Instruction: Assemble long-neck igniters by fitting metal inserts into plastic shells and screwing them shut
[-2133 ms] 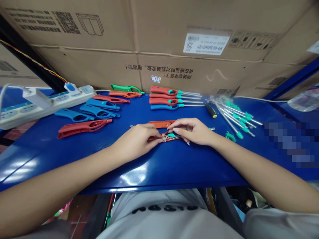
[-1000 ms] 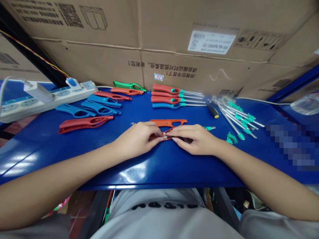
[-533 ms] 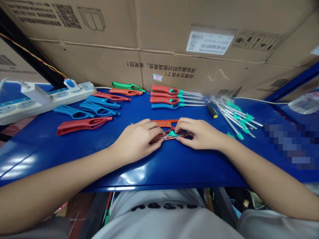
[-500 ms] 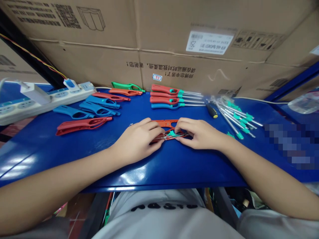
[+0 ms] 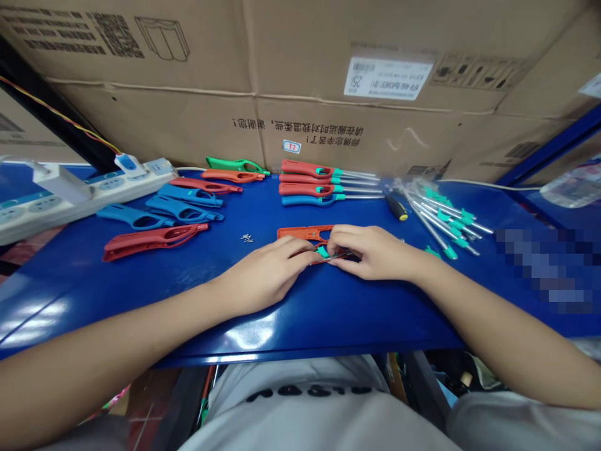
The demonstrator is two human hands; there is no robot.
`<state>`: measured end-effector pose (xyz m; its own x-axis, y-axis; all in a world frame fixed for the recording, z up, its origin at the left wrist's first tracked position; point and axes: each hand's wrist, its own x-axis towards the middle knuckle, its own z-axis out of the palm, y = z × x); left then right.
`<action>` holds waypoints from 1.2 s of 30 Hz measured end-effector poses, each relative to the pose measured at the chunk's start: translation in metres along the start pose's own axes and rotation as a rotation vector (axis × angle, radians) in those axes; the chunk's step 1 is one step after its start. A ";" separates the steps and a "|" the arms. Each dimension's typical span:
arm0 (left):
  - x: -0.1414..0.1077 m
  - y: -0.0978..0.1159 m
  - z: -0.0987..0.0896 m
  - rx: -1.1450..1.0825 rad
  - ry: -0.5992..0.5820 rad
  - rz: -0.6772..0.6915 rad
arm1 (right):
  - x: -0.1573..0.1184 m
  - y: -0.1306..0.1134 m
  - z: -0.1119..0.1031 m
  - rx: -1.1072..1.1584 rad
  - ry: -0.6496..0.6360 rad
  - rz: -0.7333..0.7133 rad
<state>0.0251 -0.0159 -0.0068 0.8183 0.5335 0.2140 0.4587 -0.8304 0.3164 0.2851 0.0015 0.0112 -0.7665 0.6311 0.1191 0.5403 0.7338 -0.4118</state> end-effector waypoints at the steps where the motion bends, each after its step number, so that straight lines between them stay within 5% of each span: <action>1: 0.000 0.000 0.000 0.000 -0.003 -0.002 | 0.000 0.000 0.000 0.009 0.003 -0.012; 17: -0.001 -0.001 0.000 0.052 0.009 0.012 | 0.002 0.009 -0.006 0.200 -0.001 0.056; 36: -0.002 -0.001 0.001 0.066 0.014 0.016 | 0.002 0.009 -0.001 0.063 0.017 -0.011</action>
<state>0.0234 -0.0157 -0.0083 0.8209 0.5222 0.2312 0.4679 -0.8471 0.2517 0.2884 0.0098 0.0083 -0.7657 0.6280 0.1390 0.5088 0.7236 -0.4665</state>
